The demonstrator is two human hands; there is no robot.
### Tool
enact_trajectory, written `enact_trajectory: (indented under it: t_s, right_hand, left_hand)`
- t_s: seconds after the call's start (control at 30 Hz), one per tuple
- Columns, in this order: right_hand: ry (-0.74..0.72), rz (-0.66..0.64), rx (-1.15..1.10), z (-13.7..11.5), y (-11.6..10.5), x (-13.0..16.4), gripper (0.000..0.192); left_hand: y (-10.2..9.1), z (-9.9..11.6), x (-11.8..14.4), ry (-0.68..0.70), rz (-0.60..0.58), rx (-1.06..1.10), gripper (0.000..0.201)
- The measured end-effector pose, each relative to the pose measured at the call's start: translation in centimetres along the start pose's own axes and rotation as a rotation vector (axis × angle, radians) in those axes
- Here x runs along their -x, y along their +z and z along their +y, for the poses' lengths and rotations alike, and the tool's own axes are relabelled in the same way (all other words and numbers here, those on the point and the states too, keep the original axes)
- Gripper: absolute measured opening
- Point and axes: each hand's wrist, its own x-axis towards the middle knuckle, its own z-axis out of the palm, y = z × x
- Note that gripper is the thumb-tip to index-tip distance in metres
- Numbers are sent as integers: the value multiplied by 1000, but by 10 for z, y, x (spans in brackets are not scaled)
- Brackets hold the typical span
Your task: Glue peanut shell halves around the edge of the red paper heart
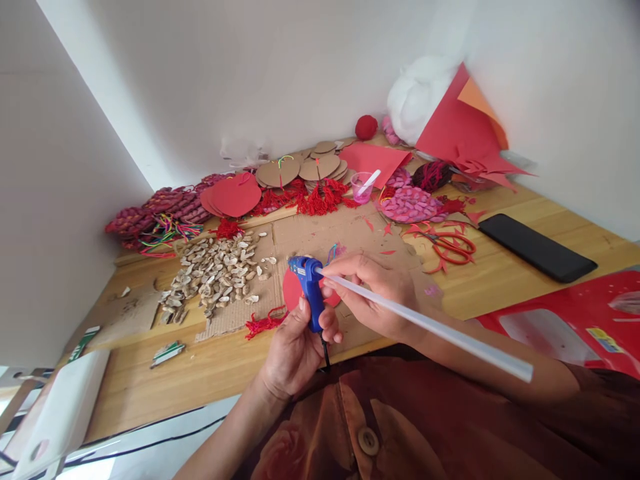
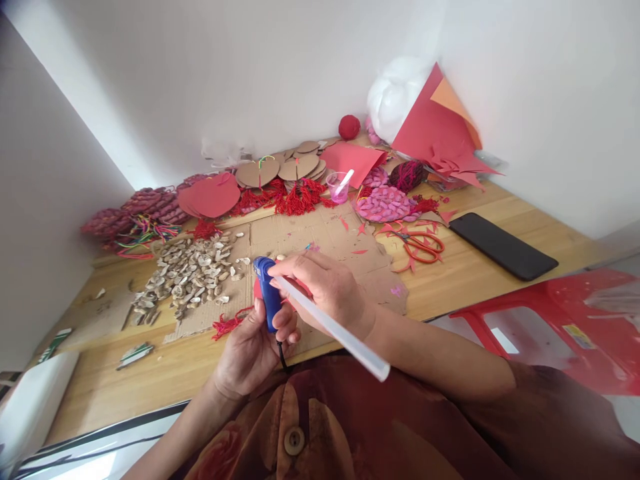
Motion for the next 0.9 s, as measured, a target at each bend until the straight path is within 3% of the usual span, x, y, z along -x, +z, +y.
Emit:
enact_trajectory:
  t_s: [0.5,0.73,0.9]
  right_hand:
    - [-50,63,70,-10,-10,-3,21]
    - [-28,41,73,-11,-8,-3,14]
    - [-41,44,101,-9,-7,-3,13]
  left_hand:
    - [-1,3,0,6,15,40,22]
    - [-1,1,1,-1,0,40,34]
    - [-2,1,0,45,23,-23,31]
